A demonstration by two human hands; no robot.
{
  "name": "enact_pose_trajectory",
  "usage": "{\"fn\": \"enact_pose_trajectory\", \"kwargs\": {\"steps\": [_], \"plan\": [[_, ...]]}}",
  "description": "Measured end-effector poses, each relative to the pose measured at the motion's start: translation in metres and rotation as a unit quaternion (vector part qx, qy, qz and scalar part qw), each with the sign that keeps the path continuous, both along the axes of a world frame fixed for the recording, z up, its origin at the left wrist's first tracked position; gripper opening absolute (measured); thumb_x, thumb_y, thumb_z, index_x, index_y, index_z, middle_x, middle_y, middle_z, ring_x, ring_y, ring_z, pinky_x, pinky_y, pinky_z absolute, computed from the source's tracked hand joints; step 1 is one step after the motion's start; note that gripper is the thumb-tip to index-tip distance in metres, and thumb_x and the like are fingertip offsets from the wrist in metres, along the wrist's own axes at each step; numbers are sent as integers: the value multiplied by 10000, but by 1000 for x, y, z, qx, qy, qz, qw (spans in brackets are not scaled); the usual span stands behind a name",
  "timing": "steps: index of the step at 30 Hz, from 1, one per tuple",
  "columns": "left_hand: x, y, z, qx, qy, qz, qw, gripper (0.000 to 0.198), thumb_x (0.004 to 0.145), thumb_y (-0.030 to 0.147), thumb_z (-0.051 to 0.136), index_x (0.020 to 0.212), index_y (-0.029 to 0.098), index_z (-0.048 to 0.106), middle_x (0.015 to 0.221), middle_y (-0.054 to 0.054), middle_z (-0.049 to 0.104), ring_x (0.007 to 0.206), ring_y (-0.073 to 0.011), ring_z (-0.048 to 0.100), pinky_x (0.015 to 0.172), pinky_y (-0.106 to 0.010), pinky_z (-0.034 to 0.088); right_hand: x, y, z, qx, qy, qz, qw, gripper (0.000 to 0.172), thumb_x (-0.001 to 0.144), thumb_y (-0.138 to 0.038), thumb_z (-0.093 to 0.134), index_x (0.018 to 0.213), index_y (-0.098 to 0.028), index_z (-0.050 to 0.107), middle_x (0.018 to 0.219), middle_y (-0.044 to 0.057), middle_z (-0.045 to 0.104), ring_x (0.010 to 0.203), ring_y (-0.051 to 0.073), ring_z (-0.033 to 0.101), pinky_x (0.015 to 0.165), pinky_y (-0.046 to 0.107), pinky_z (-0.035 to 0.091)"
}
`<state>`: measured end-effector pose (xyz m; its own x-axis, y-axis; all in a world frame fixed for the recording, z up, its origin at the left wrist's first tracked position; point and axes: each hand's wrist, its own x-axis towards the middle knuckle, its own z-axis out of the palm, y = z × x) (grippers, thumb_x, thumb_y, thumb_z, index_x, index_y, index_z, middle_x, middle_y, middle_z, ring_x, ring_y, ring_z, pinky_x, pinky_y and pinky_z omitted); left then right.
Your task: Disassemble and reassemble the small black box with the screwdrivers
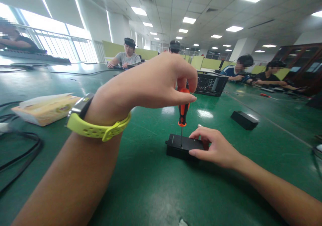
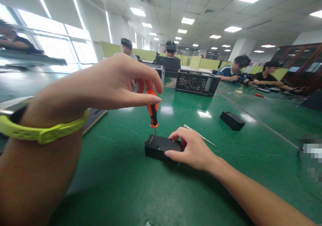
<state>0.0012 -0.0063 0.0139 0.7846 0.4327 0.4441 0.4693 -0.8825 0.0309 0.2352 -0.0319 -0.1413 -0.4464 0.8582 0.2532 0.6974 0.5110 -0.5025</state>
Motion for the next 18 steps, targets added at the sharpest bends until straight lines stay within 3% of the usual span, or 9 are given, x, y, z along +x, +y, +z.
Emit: {"fn": "enact_pose_trajectory", "kwargs": {"steps": [18], "plan": [[1,1,-2,4,4,5,1000,199,798,335,591,873,188,702,797,-42,682,671,-141,575,562,-248,378,-1,0,0,0,8,3,1000,223,740,-340,725,908,-210,656,752,-19,587,613,131,495,749,346,445]]}}
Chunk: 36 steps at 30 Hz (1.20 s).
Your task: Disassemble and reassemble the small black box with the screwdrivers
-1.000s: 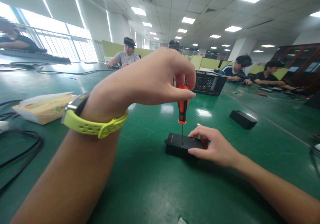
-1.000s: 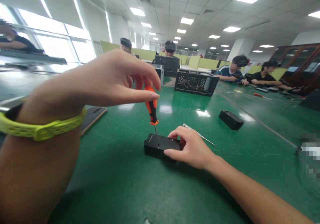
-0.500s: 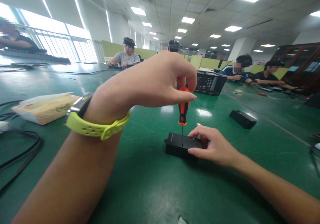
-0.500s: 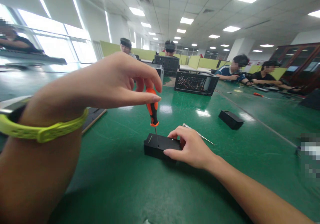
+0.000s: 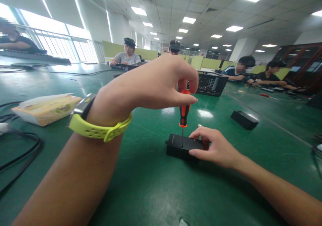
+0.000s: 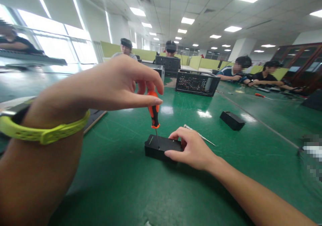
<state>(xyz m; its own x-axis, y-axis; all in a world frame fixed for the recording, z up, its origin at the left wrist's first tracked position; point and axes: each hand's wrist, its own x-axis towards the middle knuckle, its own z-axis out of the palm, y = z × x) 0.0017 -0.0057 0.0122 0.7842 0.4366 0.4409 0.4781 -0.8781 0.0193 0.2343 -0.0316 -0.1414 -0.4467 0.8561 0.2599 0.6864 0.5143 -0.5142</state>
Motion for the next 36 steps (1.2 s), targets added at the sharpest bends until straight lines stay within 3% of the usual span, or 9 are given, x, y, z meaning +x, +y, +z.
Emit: {"fn": "enact_pose_trajectory", "kwargs": {"steps": [7,12,17,23,27,36], "plan": [[0,2,-2,-10,-5,12,1000,250,812,394,586,882,186,704,709,-27,648,634,-138,561,557,-251,348,0,0,1,4,-3,-3,1000,235,733,-336,730,914,-204,659,742,-17,591,609,130,501,690,321,433],[-1,0,-1,-27,10,-4,1000,255,826,335,576,998,192,696,801,-5,658,702,-117,582,633,-217,391,1,0,-1,2,-4,-4,1000,244,729,-341,730,916,-200,660,744,-15,591,611,133,502,622,298,406],[-1,-3,1,-23,15,10,1000,308,818,409,602,935,146,712,766,-27,653,656,-112,559,598,-220,390,2,1,-2,7,-2,0,1000,248,727,-339,733,918,-198,663,730,-20,581,611,133,500,647,312,408],[-2,-5,2,-45,22,-23,998,267,822,331,609,1029,187,697,823,-4,663,669,-102,583,609,-214,411,1,1,-1,0,-4,0,1000,246,728,-344,732,915,-201,663,752,-13,592,616,135,500,623,304,402],[-1,-5,2,-42,7,7,999,234,802,337,640,937,156,702,730,-26,650,610,-111,555,547,-233,376,1,1,-2,4,-3,1,1000,248,728,-347,734,918,-204,665,721,-22,572,607,133,495,647,316,408],[6,-1,-3,-53,-30,10,998,363,740,460,699,948,162,700,772,-18,650,609,-92,557,528,-200,368,1,1,-2,5,0,2,1000,243,728,-345,737,916,-211,661,735,-23,580,605,131,497,677,327,417]]}}
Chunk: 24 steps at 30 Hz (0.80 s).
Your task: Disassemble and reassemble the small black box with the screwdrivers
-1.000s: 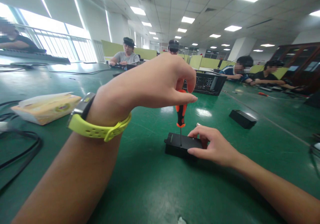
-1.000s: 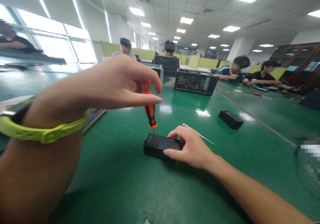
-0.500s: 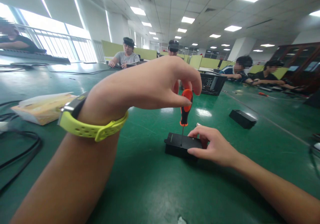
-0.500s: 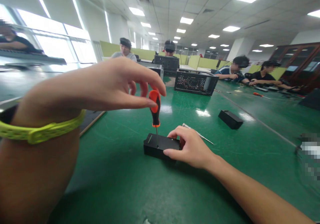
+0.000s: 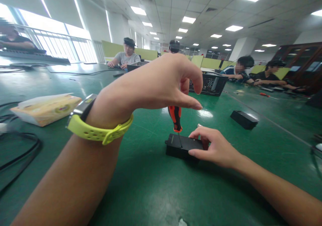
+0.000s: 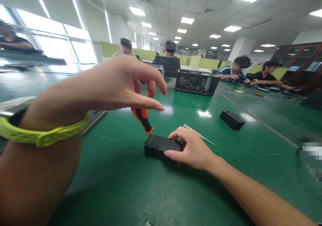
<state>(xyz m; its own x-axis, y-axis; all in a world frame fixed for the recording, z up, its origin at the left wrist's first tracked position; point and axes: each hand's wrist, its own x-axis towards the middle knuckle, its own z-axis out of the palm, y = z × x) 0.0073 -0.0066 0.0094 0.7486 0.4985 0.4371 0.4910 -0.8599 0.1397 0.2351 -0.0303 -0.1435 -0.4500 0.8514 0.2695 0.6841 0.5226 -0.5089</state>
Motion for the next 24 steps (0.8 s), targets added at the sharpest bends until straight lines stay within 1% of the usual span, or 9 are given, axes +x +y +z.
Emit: {"fn": "enact_pose_trajectory", "kwargs": {"steps": [3,6,9,12,14,16,20,23,24], "plan": [[-1,-1,1,2,3,6,1000,373,727,467,710,957,174,700,756,-15,642,600,-100,561,508,-204,371,0,0,0,-1,-3,-4,1000,243,729,-347,737,915,-210,662,728,-24,578,611,134,500,671,324,412],[-2,0,2,-10,-12,2,1000,381,731,458,710,990,179,693,798,-21,662,639,-114,577,552,-214,405,0,0,0,-3,-2,-7,1000,248,726,-346,737,915,-205,662,738,-20,583,614,134,500,651,314,406],[-4,0,2,-30,-9,-24,999,351,749,412,699,1020,189,689,836,-24,678,700,-126,603,611,-222,441,-1,-1,1,-6,-3,-7,1000,248,727,-343,734,921,-202,665,757,-15,593,621,133,498,643,306,401],[-6,-2,4,-49,19,-58,997,288,767,307,673,1034,199,692,885,-20,691,743,-124,621,641,-217,458,-2,-1,2,-5,-4,-4,1000,236,729,-339,732,908,-201,666,755,-16,590,618,130,492,623,294,390],[-8,-4,6,-56,35,-78,995,282,772,251,650,1048,213,694,924,-6,696,769,-119,627,662,-211,464,-1,-1,2,-4,-4,-5,1000,241,728,-338,732,914,-200,667,751,-17,588,614,129,489,603,285,379],[-9,-5,7,-63,45,-88,993,284,781,240,633,1057,218,695,941,8,697,781,-115,628,674,-207,464,-1,-2,3,-3,-3,-5,1000,249,728,-336,733,926,-199,669,740,-20,582,609,127,485,601,283,375],[-10,-6,7,-52,57,-72,994,253,801,295,615,1006,177,703,881,9,689,735,-94,603,635,-186,428,-2,-2,3,-4,-4,-5,1000,246,724,-335,737,919,-199,672,740,-22,582,613,127,482,623,288,382],[-11,-4,6,-31,74,-41,996,342,826,380,586,938,73,689,768,-12,661,671,-53,527,646,-176,394,-3,-2,4,-6,-8,-8,1000,248,721,-338,740,911,-197,669,741,-20,578,618,131,483,611,284,376],[-11,-4,6,-25,79,-30,996,377,824,414,587,901,58,684,728,-11,645,647,-46,503,640,-176,385,-3,-2,4,-8,-8,-9,1000,248,722,-338,738,913,-196,667,741,-19,576,618,131,482,605,282,373]]}}
